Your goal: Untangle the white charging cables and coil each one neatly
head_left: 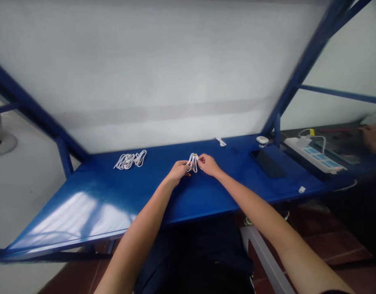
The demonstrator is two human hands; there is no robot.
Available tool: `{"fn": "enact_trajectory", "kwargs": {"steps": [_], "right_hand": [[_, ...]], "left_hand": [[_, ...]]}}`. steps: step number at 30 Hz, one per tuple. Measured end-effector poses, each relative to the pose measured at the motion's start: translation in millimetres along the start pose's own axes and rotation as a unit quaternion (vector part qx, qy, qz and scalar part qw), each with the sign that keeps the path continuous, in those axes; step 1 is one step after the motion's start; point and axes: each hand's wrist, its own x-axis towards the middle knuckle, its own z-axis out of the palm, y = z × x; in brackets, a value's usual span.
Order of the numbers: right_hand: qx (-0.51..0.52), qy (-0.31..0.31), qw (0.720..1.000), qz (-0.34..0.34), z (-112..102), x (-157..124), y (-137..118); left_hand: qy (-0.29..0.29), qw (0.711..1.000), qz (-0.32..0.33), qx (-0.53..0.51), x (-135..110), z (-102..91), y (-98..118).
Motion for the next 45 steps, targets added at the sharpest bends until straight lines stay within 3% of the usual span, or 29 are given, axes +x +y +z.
{"fn": "enact_trajectory", "kwargs": {"steps": [6, 10, 13, 18, 26, 29, 37, 45], "right_hand": [[-0.002, -0.001, 1.000, 0.012, -1.0, -0.7, -2.8], [-0.005, -0.006, 1.000, 0.008, -1.7, -0.9, -3.6], [0.001, -0.006, 1.000, 0.003, -1.6, -1.2, -3.4], [0.003, -0.011, 1.000, -0.001, -2.1, -1.9, -3.7], [-0.011, -0.013, 1.000, -0.019, -1.7, -0.4, 2.0], [-0.010, -0.011, 1.000, -0.016, -1.3, 0.3, 3.1], [-0.021, 0.001, 1.000, 0.005, -7.9, -0.5, -0.2], [-0.027, -0.013, 1.000, 0.000, -8.5, -1.2, -1.0]], "left_hand": [[-0.010, 1.000, 0.021, 0.004, -1.7, 0.3, 0.4], [-0.001, 0.990, 0.055, 0.131, -0.5, 3.0, -3.4], [0.031, 0.957, 0.083, 0.278, -1.8, 5.9, -5.5], [0.096, 0.858, 0.126, 0.488, -10.8, 11.0, -4.8], [0.122, 0.811, 0.119, 0.559, -17.3, 13.3, 0.4], [0.118, 0.817, 0.124, 0.551, -14.8, 9.0, 2.2], [0.116, 0.876, 0.123, 0.451, -7.3, -0.2, 0.4], [0.104, 0.818, 0.154, 0.545, -10.4, 1.6, -2.2]]}}
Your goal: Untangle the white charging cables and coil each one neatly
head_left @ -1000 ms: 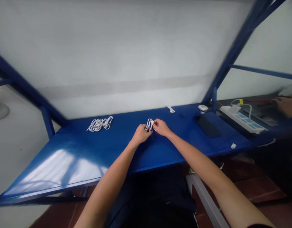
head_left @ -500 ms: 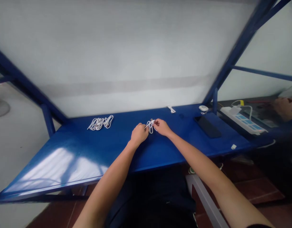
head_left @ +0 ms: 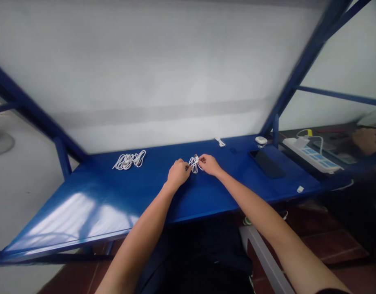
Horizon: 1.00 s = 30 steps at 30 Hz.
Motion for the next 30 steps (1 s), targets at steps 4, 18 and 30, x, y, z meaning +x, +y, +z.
{"fn": "enact_trajectory", "kwargs": {"steps": [4, 18, 30], "right_hand": [[-0.071, 0.008, 0.997, 0.008, -10.7, -2.4, -2.6], [-0.394, -0.010, 0.919, -0.009, -54.3, -24.0, 20.9], [-0.369, 0.018, 0.927, 0.069, -86.7, -27.5, 48.6]], "left_hand": [[-0.031, 0.998, -0.051, 0.006, 3.0, -8.2, -8.6], [-0.049, 0.953, -0.255, -0.156, -49.5, -73.4, -125.1], [0.060, 0.961, -0.268, 0.021, -99.1, -110.0, -175.8]]}}
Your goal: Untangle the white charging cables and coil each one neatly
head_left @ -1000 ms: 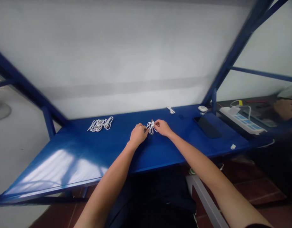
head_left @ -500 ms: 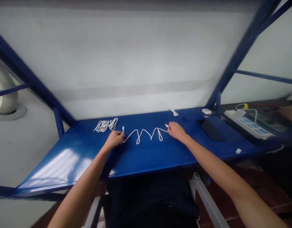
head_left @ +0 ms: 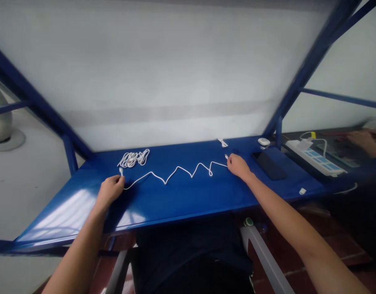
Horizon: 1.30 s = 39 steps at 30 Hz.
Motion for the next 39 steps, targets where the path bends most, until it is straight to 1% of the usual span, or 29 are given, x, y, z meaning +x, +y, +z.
{"fn": "enact_trajectory", "kwargs": {"steps": [3, 5, 7, 10, 12, 14, 16, 20, 24, 30, 32, 34, 36, 39], "right_hand": [[0.003, 0.015, 1.000, 0.013, -0.6, -2.3, -2.6], [0.003, 0.027, 0.999, 0.020, -0.9, -3.6, -3.6], [0.003, 0.030, 0.999, 0.024, -0.7, -4.4, -3.9], [-0.002, 0.026, 0.999, 0.018, 0.2, -4.6, -3.8], [-0.005, 0.019, 1.000, 0.014, 0.7, -4.3, -3.9], [-0.008, 0.008, 1.000, 0.010, 0.7, -4.0, -3.9], [-0.011, -0.001, 1.000, 0.007, 0.4, -3.9, -3.8], [-0.012, -0.002, 1.000, -0.001, -0.7, -4.7, -3.8], [-0.009, -0.004, 1.000, -0.002, -2.2, -5.8, -4.5], [-0.034, -0.011, 0.999, -0.009, -3.5, -7.9, -10.9], [-0.045, -0.019, 0.998, -0.028, -3.8, -9.1, -17.9], [-0.050, -0.030, 0.997, -0.053, -4.2, -10.3, -28.4], [-0.047, -0.042, 0.995, -0.077, -4.6, -11.2, -42.1], [-0.034, -0.059, 0.993, -0.095, -4.3, -12.4, -66.8]], "left_hand": [[0.031, 0.998, -0.034, -0.037, -5.9, -4.1, -16.2], [0.021, 0.999, -0.025, -0.038, -7.3, -2.4, -17.5], [-0.004, 1.000, 0.000, -0.003, -7.3, 1.4, -11.2], [-0.045, 0.996, 0.031, 0.066, -7.5, 8.5, 5.0], [-0.057, 0.992, 0.043, 0.106, -9.4, 13.2, 14.4], [-0.057, 0.986, 0.053, 0.145, -12.8, 16.8, 20.2], [-0.052, 0.982, 0.061, 0.170, -16.7, 19.0, 22.5], [-0.050, 0.980, 0.063, 0.183, -21.2, 19.1, 22.5], [-0.051, 0.979, 0.059, 0.186, -20.9, 17.9, 21.8], [-0.057, 0.977, 0.060, 0.198, -18.8, 17.9, 23.6], [-0.060, 0.976, 0.063, 0.197, -17.6, 20.0, 31.3], [-0.065, 0.977, 0.073, 0.192, -16.0, 24.9, 45.2], [-0.070, 0.976, 0.090, 0.184, -13.8, 32.6, 64.9], [-0.081, 0.976, 0.108, 0.173, -9.4, 46.9, 99.3]]}}
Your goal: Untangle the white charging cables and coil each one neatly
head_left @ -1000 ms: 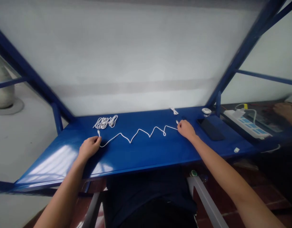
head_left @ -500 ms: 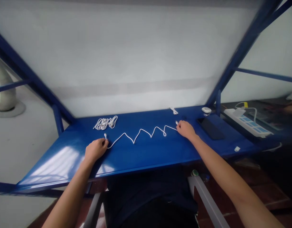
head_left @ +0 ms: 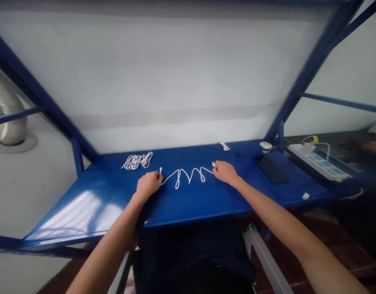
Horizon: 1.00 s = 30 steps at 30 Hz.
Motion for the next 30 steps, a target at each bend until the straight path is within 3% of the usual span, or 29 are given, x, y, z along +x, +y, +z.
{"fn": "enact_trajectory", "kwargs": {"steps": [4, 7, 10, 16, 23, 30], "right_hand": [[0.014, -0.025, 1.000, 0.006, -0.1, 4.0, -33.7], [0.019, -0.048, 0.999, 0.002, -0.5, 5.0, -52.5], [0.027, -0.074, 0.997, -0.024, -2.0, 3.4, -62.0], [0.031, -0.086, 0.994, -0.066, -4.0, -2.9, -67.8], [0.015, -0.072, 0.995, -0.070, -3.9, -7.1, -73.7], [0.019, -0.089, 0.994, -0.067, -5.1, -7.7, -87.0]], "left_hand": [[-0.006, 1.000, 0.008, -0.020, 13.6, 1.3, 37.5], [0.001, 0.999, 0.003, -0.037, 12.7, 3.9, 50.4], [0.038, 0.999, 0.017, -0.032, 2.4, 9.0, 52.7], [0.134, 0.985, 0.110, -0.020, -18.1, 21.1, 47.8], [0.146, 0.974, 0.154, -0.084, -17.9, 26.3, 41.2], [0.182, 0.953, 0.177, -0.164, -24.1, 31.0, 58.9]]}}
